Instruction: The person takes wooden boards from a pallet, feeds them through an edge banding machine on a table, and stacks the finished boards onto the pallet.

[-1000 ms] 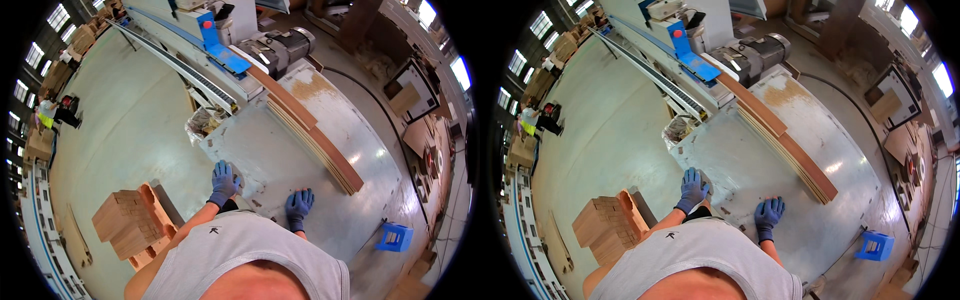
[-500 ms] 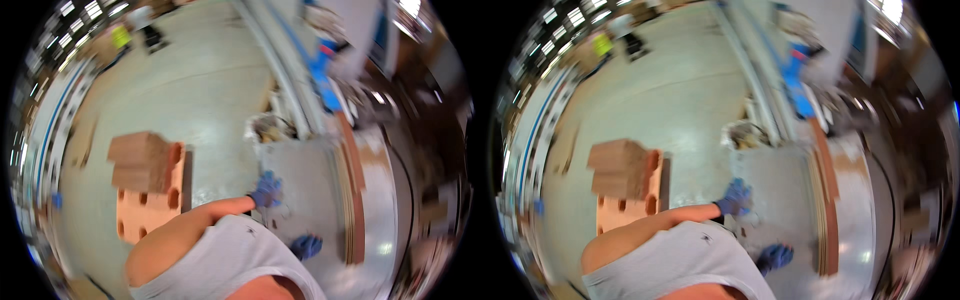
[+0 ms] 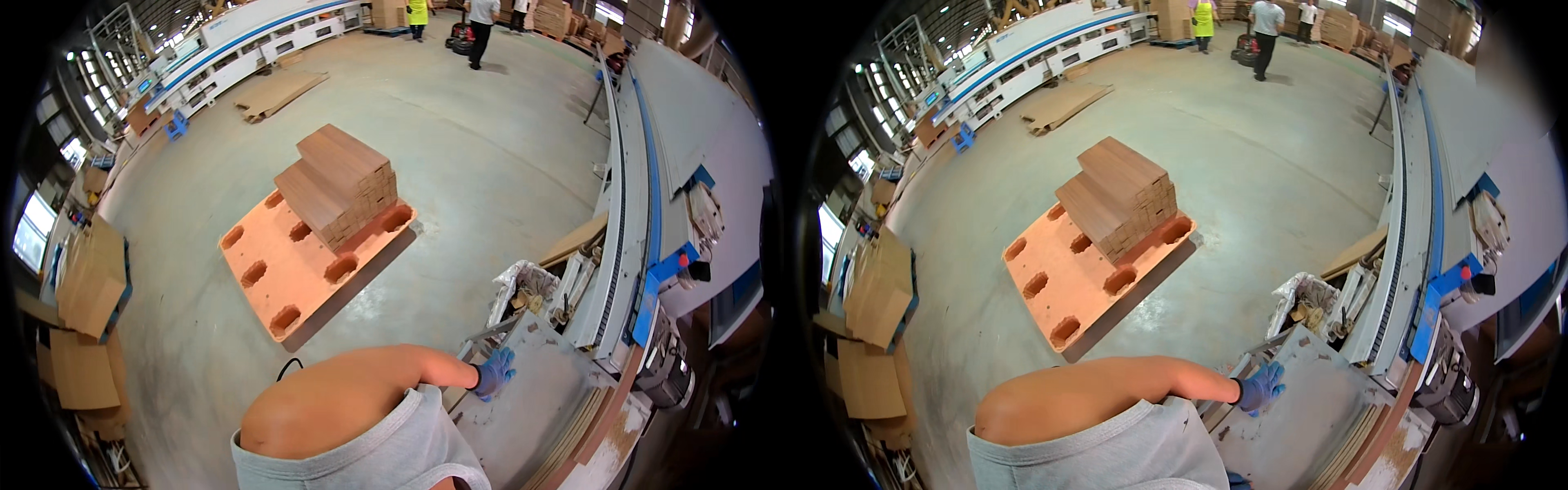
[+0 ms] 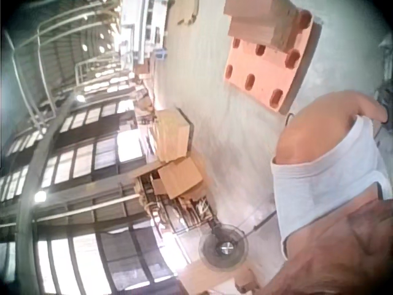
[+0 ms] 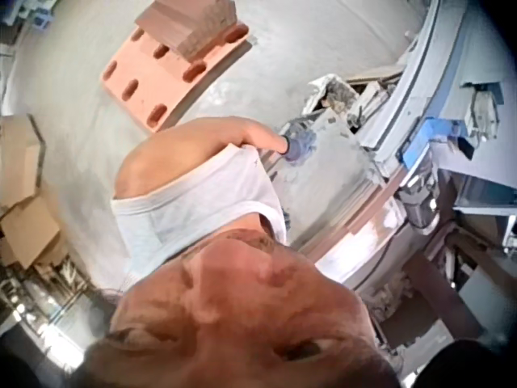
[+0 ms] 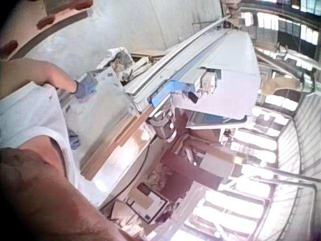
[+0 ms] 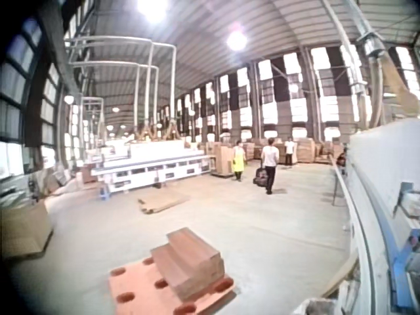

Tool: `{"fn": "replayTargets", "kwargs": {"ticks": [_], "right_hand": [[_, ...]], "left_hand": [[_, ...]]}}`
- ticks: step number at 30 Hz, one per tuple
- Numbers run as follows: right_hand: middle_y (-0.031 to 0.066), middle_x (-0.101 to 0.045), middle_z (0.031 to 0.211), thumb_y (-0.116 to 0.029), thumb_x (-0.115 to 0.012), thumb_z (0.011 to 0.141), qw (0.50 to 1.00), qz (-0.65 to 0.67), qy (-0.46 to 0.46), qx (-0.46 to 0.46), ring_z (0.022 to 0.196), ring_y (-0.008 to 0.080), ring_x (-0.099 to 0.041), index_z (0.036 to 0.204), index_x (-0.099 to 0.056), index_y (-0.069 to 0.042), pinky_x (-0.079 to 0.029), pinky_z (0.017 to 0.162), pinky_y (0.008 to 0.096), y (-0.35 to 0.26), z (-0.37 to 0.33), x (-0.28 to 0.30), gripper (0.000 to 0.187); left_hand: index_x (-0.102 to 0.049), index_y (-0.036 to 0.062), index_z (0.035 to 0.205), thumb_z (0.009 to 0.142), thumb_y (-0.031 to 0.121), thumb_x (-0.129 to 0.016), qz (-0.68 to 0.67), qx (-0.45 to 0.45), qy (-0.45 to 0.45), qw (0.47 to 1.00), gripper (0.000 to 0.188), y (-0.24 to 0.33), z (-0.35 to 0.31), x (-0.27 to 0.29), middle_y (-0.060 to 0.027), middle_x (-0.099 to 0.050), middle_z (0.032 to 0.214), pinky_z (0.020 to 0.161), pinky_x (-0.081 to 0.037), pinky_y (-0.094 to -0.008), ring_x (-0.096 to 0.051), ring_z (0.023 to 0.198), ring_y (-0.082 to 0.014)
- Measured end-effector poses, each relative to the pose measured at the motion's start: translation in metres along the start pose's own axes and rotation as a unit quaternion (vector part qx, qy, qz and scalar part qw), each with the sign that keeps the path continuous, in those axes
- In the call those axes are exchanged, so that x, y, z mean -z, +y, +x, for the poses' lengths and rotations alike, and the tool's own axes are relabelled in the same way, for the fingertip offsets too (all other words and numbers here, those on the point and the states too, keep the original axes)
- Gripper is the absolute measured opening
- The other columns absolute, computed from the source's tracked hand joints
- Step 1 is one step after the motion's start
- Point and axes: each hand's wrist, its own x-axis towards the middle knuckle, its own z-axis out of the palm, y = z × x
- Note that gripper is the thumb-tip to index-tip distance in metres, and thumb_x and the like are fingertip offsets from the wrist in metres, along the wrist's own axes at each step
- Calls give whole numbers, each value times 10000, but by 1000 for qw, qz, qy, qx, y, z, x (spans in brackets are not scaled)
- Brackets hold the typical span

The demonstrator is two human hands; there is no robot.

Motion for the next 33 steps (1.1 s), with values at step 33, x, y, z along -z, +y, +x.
{"fn": "replayTargets", "kwargs": {"ticks": [33], "right_hand": [[212, -647, 1104, -140, -640, 787, 927, -232, 5, -294, 1133, 427, -568, 983, -678, -30, -406, 1009, 554, -17, 2, 42, 228]], "left_hand": [[-231, 34, 1560, 767, 679, -639, 27, 14, -16, 999, 1100, -6, 5, 11, -399, -159, 1553, 1119, -197, -686, -162, 1420, -610]]}}
